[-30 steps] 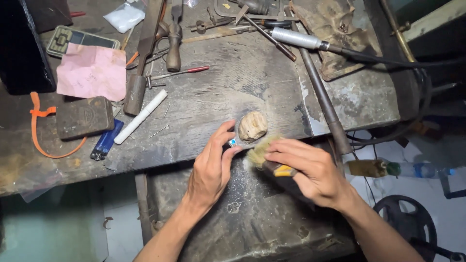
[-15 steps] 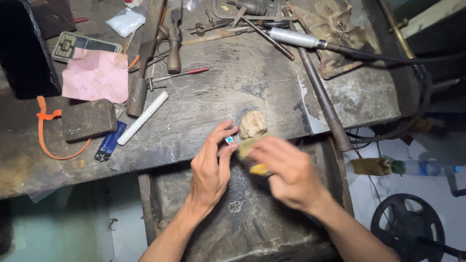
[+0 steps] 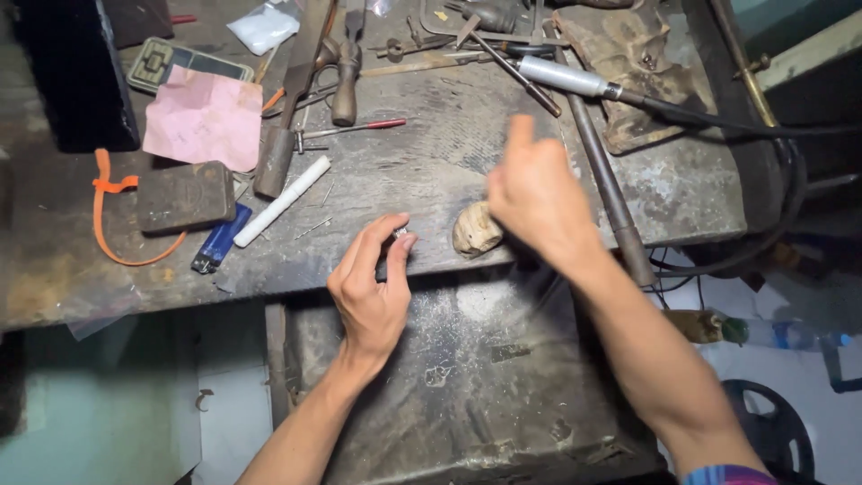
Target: Polishing a small jewelry piece using a rotary tool and cleaning the area with a brush.
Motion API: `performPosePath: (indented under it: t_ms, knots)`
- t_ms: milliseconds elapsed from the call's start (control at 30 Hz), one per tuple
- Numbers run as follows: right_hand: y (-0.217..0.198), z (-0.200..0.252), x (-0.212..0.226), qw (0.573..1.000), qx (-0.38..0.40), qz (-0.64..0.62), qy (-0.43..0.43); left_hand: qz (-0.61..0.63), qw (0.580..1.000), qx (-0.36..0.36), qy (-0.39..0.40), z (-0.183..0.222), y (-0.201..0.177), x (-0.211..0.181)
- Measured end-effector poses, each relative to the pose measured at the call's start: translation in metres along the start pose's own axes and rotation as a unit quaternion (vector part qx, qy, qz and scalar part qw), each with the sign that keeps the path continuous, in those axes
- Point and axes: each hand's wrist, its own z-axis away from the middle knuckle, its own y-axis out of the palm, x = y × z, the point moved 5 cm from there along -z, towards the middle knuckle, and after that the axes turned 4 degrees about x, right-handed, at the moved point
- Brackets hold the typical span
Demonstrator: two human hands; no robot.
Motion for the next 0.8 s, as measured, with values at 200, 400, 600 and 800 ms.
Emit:
performPosePath:
  t_ms: [200, 400, 600, 800]
  knots:
    - [0.026, -0.01, 0.065, 0.993, 0.099, -0.006, -0.056, -0.042, 0.997, -0.054, 0.019, -0.004, -0.007, -0.002]
    - [0.028, 0.013, 0.072, 0.976, 0.193, -0.063, -0.084, -0.056, 0.994, -0.088, 0.033, -0.007, -0.017, -0.004]
    - [-0.003, 0.041, 0.075, 0.966, 0.171, -0.045, -0.19, -0.047, 0.987, -0.146, 0.041, -0.01, -0.025, 0.001]
    - [-0.007, 0.068, 0.069, 0.945, 0.176, -0.14, -0.24, -0.049, 0.987, -0.147, 0.046, -0.014, -0.026, -0.006]
